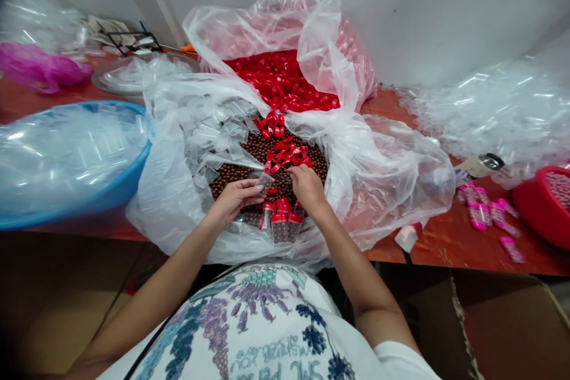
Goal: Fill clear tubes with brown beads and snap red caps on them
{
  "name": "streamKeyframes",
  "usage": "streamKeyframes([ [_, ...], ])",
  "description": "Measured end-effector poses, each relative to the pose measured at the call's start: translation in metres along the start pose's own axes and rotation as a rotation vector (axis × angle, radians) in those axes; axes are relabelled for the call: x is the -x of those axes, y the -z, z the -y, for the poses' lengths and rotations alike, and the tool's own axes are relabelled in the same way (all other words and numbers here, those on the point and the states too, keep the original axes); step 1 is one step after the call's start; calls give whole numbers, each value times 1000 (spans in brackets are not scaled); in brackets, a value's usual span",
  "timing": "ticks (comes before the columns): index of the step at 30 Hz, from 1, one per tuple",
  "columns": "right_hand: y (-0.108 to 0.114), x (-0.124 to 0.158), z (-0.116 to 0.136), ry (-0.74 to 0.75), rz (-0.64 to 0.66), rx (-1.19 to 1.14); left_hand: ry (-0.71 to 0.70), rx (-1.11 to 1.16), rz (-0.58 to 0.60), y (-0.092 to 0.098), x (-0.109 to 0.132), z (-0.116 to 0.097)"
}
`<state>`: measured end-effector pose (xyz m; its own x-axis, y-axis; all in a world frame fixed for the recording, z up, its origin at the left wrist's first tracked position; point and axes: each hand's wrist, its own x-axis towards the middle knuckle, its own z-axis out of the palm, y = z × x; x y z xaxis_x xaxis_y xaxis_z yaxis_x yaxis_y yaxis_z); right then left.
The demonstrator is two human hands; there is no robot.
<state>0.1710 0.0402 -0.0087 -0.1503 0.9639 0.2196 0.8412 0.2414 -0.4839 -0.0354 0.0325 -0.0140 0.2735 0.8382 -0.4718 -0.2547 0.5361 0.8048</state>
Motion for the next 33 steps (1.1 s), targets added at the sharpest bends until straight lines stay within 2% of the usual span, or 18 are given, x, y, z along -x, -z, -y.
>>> streamKeyframes([
  [5, -2, -7, 9, 69, 83, -158, -28, 11, -1, 2, 2, 1],
  [8, -9, -9, 15, 89, 179, -92, -97, 38, -61, 5, 4, -2],
  [12, -25, -9, 25, 187, 333, 78, -173, 69, -95, 11, 6, -7],
  [16, -40, -9, 33, 276, 357, 166, -219, 95, -108, 14, 9, -8],
  [19, -44, -10, 34, 339, 386, 131, -239, 96, -87, 15, 12, -6],
  [22, -41, -10, 30, 239, 309, -73, -248, 93, -64, 15, 14, -3],
  [25, -32, -7, 25, 19, 114, -412, -233, 95, -61, 14, 16, 0],
  [27, -24, -5, 25, -45, 15, -586, -209, 80, -39, 12, 17, 2],
  [30, -14, 1, 28, 3, -13, -654, -186, 47, 6, 6, 16, 6],
  [33, -9, 10, 33, 92, 3, -536, -192, 24, 43, 2, 14, 11],
])
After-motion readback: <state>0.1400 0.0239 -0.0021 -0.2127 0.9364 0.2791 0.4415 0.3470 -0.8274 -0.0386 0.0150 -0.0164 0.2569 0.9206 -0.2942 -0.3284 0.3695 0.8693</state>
